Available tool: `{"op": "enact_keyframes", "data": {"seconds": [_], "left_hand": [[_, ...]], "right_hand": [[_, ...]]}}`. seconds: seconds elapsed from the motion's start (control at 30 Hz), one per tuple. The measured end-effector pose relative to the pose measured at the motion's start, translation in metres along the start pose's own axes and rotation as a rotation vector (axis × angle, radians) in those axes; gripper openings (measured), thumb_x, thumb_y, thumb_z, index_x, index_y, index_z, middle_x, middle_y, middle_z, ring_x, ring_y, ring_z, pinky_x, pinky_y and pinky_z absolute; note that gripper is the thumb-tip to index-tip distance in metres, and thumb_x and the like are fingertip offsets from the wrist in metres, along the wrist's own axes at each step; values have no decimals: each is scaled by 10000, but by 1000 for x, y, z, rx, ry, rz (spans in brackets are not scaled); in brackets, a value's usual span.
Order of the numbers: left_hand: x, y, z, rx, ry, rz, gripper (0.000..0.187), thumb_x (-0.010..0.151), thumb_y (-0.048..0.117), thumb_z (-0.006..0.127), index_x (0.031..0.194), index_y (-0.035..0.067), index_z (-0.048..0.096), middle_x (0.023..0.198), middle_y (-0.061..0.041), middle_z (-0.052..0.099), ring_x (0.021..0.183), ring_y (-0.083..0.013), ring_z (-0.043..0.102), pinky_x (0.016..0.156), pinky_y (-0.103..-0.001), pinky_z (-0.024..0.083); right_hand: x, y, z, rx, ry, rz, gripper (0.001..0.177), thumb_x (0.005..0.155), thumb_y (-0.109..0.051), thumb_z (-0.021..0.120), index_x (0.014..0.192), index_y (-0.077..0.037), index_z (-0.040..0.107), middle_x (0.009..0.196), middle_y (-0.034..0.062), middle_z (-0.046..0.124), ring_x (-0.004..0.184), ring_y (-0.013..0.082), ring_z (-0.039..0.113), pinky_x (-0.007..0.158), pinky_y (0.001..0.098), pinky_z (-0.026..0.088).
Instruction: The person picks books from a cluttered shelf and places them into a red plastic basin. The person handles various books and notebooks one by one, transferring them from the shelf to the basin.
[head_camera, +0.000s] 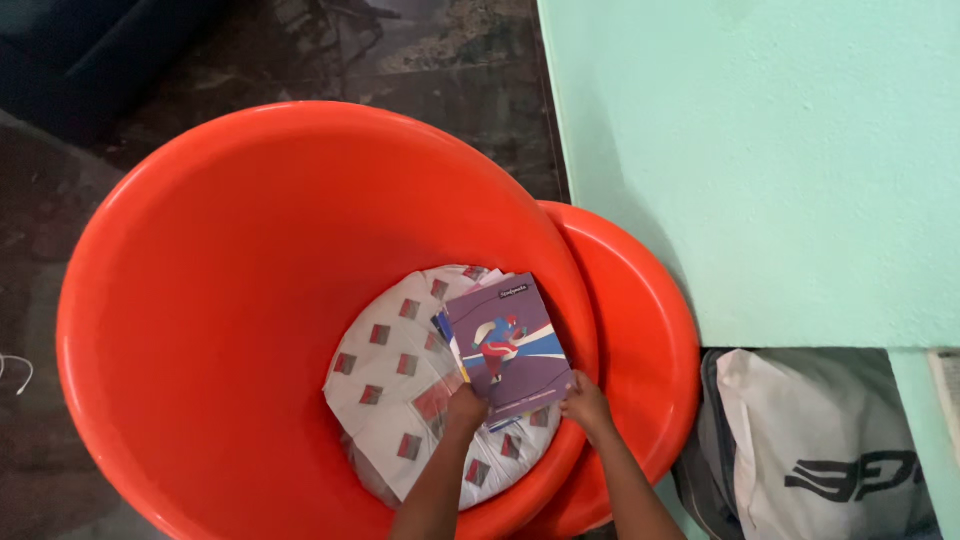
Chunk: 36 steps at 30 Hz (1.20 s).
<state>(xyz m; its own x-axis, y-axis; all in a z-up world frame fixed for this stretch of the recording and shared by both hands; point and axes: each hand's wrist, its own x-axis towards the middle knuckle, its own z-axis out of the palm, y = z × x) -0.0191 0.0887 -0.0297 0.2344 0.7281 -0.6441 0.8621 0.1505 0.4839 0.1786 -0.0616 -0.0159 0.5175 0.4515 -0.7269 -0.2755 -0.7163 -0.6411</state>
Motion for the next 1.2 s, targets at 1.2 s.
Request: {"op": "enact_keyframes", "data": {"seconds": [1.2], "left_hand": [[-692, 317, 265, -311, -242, 1819, 522, 844, 266, 742, 1297, 26, 641, 1251, -294, 622, 1065, -426, 632, 960, -501, 510]], "right_hand": [[-657, 197, -419, -766, 1551, -447, 480, 841, 20, 656, 1310, -70, 699, 1330, 168, 697, 1247, 412, 643, 1092, 465, 505]]}}
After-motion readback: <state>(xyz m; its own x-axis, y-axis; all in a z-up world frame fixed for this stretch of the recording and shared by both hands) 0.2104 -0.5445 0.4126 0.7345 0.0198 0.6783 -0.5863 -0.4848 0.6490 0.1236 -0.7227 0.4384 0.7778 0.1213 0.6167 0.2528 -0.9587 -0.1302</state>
